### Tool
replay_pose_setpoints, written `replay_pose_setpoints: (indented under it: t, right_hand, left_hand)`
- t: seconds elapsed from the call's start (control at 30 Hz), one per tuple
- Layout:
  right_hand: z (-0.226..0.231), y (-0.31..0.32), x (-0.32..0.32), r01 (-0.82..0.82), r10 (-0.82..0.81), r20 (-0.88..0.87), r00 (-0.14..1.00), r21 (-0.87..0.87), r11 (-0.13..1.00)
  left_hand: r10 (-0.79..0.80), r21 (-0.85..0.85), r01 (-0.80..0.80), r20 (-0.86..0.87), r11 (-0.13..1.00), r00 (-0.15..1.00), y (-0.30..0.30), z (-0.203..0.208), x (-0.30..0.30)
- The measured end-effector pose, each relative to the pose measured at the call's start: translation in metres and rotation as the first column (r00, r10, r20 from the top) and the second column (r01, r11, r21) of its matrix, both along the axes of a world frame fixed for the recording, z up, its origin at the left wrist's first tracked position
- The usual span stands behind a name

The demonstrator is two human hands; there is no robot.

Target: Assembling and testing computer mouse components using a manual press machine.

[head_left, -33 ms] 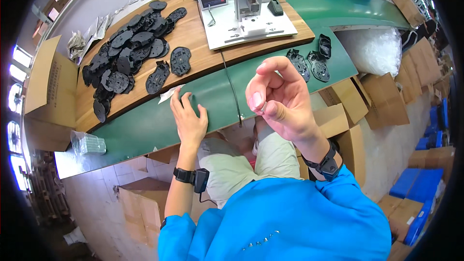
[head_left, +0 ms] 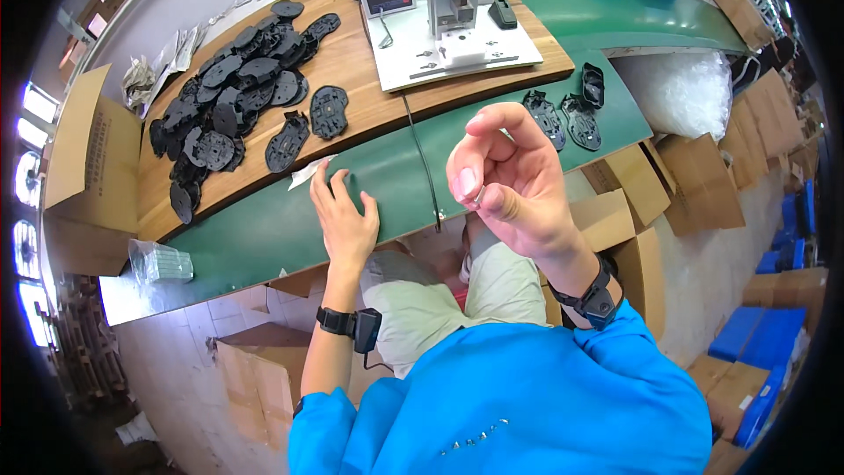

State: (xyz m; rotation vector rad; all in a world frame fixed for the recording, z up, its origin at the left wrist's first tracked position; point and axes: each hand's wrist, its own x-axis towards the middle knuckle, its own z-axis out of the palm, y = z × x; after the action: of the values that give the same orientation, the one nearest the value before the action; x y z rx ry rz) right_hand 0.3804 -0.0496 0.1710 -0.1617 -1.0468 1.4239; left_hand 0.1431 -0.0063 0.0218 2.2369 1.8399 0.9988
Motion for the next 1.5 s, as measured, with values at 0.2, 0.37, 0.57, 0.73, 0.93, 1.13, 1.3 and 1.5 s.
replay_pose_setpoints:
  t: [0.2, 0.37, 0.57, 0.73, 0.93, 1.13, 1.3, 1.5]
  right_hand:
    - [-0.005, 0.017, -0.006, -0.077, 0.074, -0.073, 0.995, -0.033, 0.996]
    - [-0.009, 0.023, -0.012, -0.132, 0.122, -0.124, 0.985, -0.080, 0.988]
    - [-0.012, 0.023, -0.015, -0.131, 0.123, -0.085, 0.989, -0.087, 0.988]
    - [-0.019, 0.050, -0.011, 0.091, -0.032, 0.295, 0.955, -0.188, 0.978]
    - [-0.027, 0.177, -0.014, 0.472, -0.535, 0.731, 0.424, 0.325, 0.819]
    - [-0.057, 0.293, -0.005, 0.443, -0.619, 0.781, 0.088, 0.525, 0.727]
    - [-0.058, 0.267, -0.020, 0.553, -0.510, 0.826, 0.241, 0.315, 0.771]
    - [-0.088, 0.171, -0.086, 0.038, -0.611, 0.778, 0.147, 0.613, 0.789]
  left_hand:
    - [0.006, -0.049, -0.004, 0.028, 0.999, 1.000, 0.001, 0.003, 0.002]
    - [0.008, -0.056, -0.006, 0.036, 0.998, 0.999, 0.002, 0.003, 0.002]
    - [0.016, -0.052, -0.015, 0.021, 0.999, 1.000, 0.002, 0.003, 0.002]
    - [0.009, -0.020, -0.009, 0.022, 1.000, 1.000, 0.001, 0.001, 0.000]
    - [0.027, 0.001, -0.027, 0.067, 1.000, 0.997, 0.001, 0.001, -0.003]
    - [0.001, 0.012, -0.002, 0.089, 1.000, 0.996, 0.004, 0.001, -0.002]
    - [0.020, -0.006, -0.020, 0.101, 1.000, 0.995, 0.002, -0.002, -0.007]
    - [0.084, 0.001, -0.084, 0.070, 0.996, 0.994, 0.000, -0.003, -0.010]
